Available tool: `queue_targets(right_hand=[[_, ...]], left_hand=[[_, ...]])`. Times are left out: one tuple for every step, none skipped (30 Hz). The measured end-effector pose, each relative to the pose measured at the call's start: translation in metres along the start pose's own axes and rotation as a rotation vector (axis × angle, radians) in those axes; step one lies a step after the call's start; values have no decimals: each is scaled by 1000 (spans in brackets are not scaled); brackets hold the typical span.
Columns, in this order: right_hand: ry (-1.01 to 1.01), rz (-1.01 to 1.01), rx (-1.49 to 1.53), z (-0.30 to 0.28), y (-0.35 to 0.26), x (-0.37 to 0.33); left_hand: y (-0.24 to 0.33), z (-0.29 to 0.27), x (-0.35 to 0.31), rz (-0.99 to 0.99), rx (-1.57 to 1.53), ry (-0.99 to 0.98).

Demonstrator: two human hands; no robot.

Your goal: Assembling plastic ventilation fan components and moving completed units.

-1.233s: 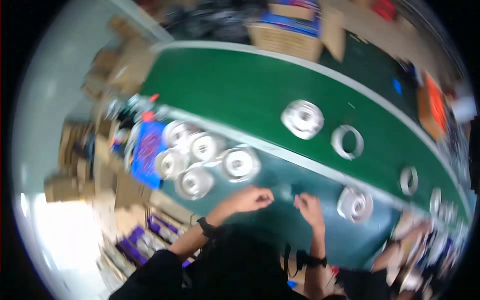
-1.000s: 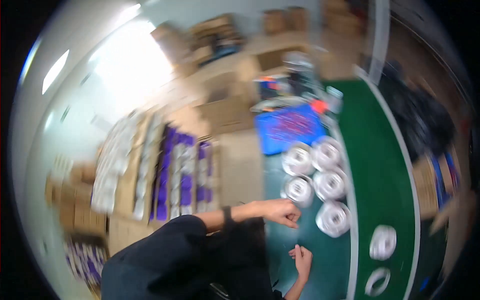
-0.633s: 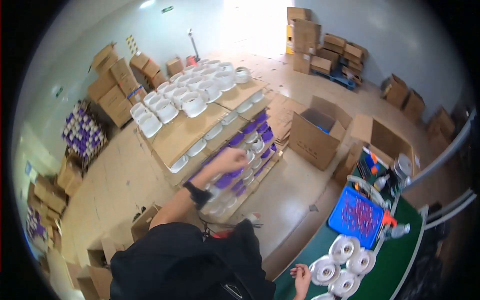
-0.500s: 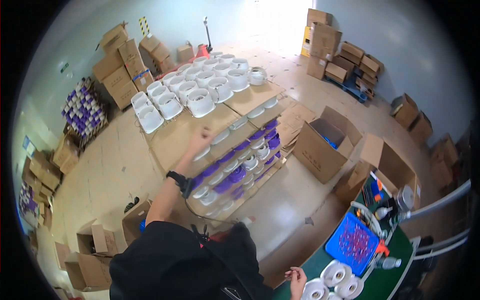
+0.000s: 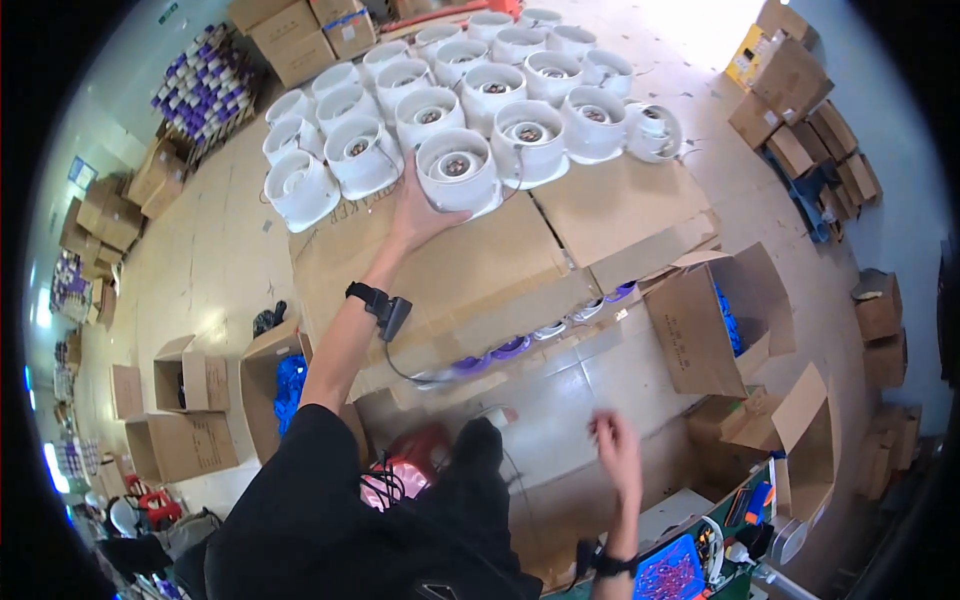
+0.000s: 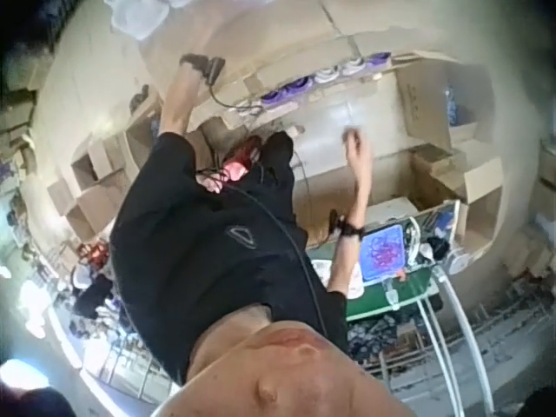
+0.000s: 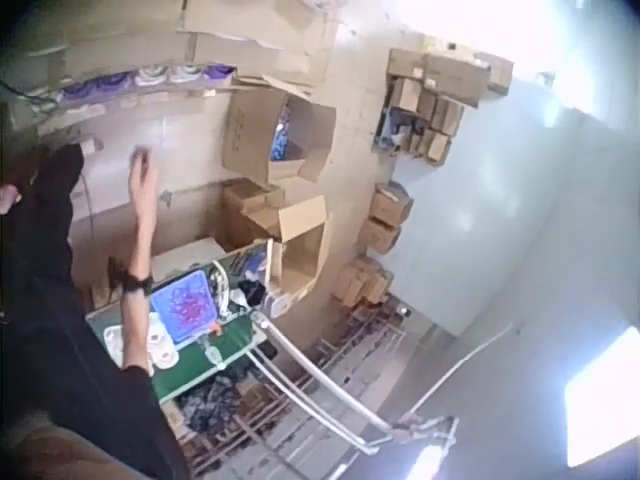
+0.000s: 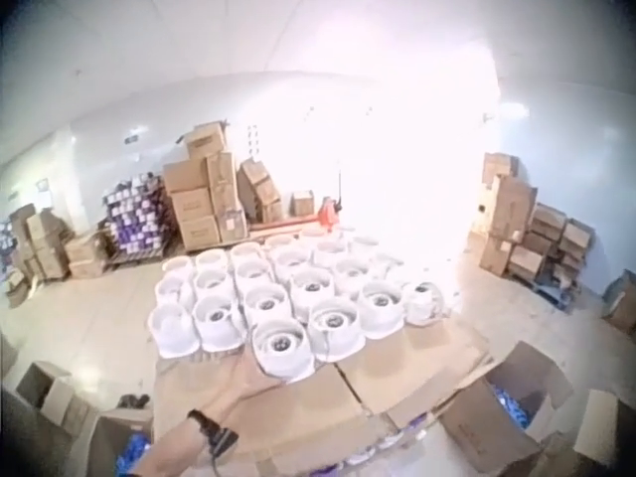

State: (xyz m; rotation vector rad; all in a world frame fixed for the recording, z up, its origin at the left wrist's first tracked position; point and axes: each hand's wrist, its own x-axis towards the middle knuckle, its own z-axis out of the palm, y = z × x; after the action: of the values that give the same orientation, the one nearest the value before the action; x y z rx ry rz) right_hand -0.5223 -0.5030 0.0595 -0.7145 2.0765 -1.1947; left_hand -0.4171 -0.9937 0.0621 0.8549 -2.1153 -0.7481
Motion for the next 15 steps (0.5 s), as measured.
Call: queue_targets(right_hand=[[-1,-126,-117,-1,-21,41],[14,-303,-220,2,-38,81],[16,-427,-255,14,-73,119],[-4,-515,-279,25,-90,158],[-20,-582,-451,34,-112,190],[-21,-638,-491,43,-119,225],[-10,-691,-540,45,-121,257],[36,-716,-613,49,-126,281],[77,-745,-679,55,-128,301],[68,-752,-681,62,-132,315],[125,-789,-766,67,-134,327],[186,-823,-854,68,-134,336],[177,-825,-851,72,-136,341],[180,-776,-865,71,-138,344],[186,-722,-882,67,-138,345]], left_hand=[[-2,-1,1,21,-46,0],[-3,-3,2,44,-93,2],[-8,-10,2,25,-75,9],[-10,-14,-1,11,-112,28],[-12,-20,-5,-2,-148,48],[-12,-21,-6,-10,-155,50],[-9,-15,-4,5,-120,29],[-8,-13,-3,16,-76,10],[-5,-13,-3,11,-79,16],[-3,-18,-5,-1,-55,-6],[-1,-21,-8,-11,-33,-31],[-2,-21,-11,-13,-37,-27],[-7,-26,-17,-29,-70,-52],[-9,-30,-23,-41,-107,-81],[-11,-32,-30,-41,-112,-86]])
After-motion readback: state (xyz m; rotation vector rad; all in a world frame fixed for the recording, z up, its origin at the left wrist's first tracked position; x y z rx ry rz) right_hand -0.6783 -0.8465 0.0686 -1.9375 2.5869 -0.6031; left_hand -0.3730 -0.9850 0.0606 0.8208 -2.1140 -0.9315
